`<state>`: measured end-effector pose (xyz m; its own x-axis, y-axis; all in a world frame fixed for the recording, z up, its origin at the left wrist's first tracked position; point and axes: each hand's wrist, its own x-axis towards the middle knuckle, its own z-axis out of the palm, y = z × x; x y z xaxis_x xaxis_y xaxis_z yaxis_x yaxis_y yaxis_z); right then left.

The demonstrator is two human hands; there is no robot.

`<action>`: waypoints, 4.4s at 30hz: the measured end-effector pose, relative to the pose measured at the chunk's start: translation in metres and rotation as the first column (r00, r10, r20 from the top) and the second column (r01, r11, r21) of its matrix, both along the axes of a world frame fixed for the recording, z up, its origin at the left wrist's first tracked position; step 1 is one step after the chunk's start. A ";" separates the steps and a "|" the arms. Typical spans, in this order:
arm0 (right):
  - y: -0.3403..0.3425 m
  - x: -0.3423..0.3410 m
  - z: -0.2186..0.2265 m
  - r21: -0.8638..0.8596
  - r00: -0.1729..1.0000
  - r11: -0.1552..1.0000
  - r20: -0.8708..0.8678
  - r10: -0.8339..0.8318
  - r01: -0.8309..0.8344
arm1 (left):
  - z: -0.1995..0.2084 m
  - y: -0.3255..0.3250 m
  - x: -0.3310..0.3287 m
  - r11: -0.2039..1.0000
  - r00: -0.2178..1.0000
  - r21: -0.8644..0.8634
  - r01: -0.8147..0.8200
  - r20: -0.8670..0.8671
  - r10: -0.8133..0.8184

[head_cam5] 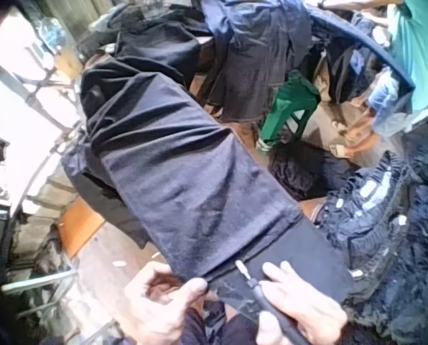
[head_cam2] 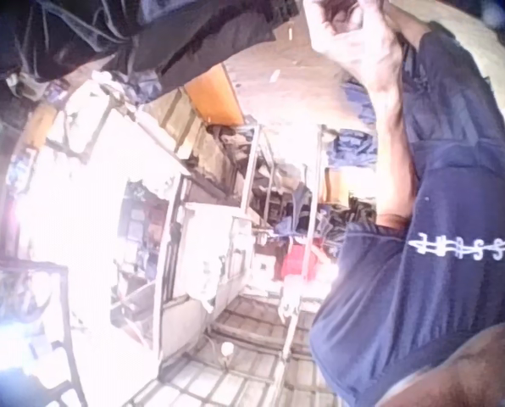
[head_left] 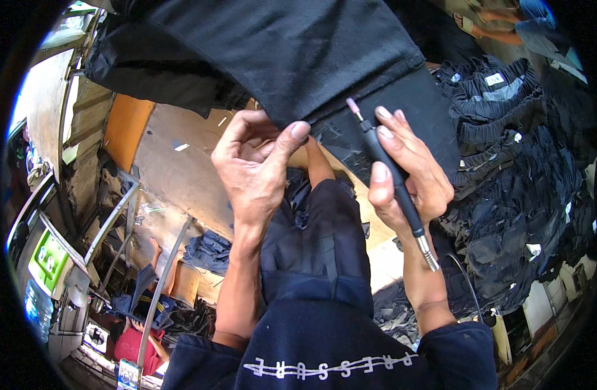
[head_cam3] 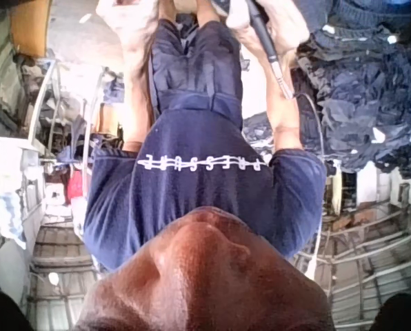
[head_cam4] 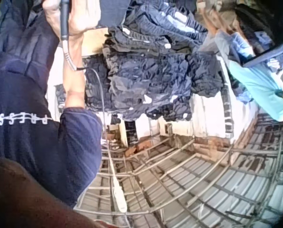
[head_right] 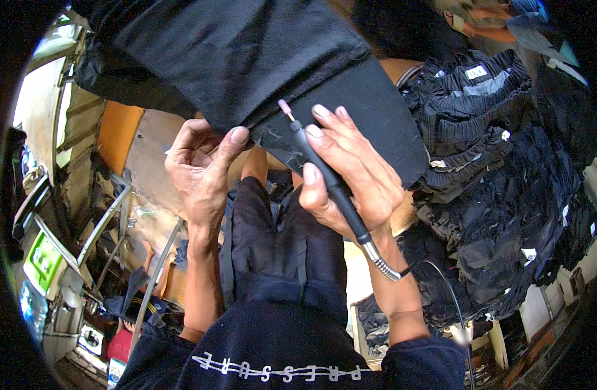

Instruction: The person uses a handheld electric trimmer to remove loose threads and excess fabric from the edges and seams of black garments. They repeatedly pick up garments from a pile, trim specific areas, and place them back down.

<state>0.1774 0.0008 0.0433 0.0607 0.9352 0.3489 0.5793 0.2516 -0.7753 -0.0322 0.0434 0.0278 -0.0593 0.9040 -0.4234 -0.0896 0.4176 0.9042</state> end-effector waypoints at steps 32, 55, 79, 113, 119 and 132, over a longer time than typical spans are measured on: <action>-0.001 -0.014 0.000 -0.034 0.982 0.982 0.018 0.186 -0.185 | -0.033 0.000 -0.013 0.990 0.970 0.134 0.041 0.231 -0.071; -0.008 -0.004 -0.005 -0.004 0.995 0.999 0.097 0.038 -0.038 | -0.035 -0.001 -0.014 0.987 0.978 0.148 0.055 0.193 -0.084; -0.007 0.010 0.008 -0.004 0.997 0.999 -0.063 -0.039 0.039 | 0.000 -0.003 0.001 0.998 0.989 0.050 0.023 0.146 -0.030; -0.015 0.015 0.002 -0.012 0.999 0.999 -0.008 -0.052 0.052 | 0.002 0.016 -0.006 0.859 0.951 0.503 0.094 -0.301 0.072; -0.026 0.039 0.007 -0.031 0.985 0.988 -0.068 -0.156 0.154 | 0.023 0.137 0.035 0.145 0.480 0.463 0.875 -0.869 -0.122; 0.001 0.040 0.004 0.005 0.994 0.994 -0.022 0.107 -0.107 | 0.008 0.216 0.131 0.033 0.248 0.334 0.942 -0.626 -0.739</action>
<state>0.2177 0.0020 0.0476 -0.0321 0.9355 0.3519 0.5319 0.3141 -0.7864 0.0988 0.2597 0.0360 0.9326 0.3587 0.0409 0.1665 -0.5280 0.8328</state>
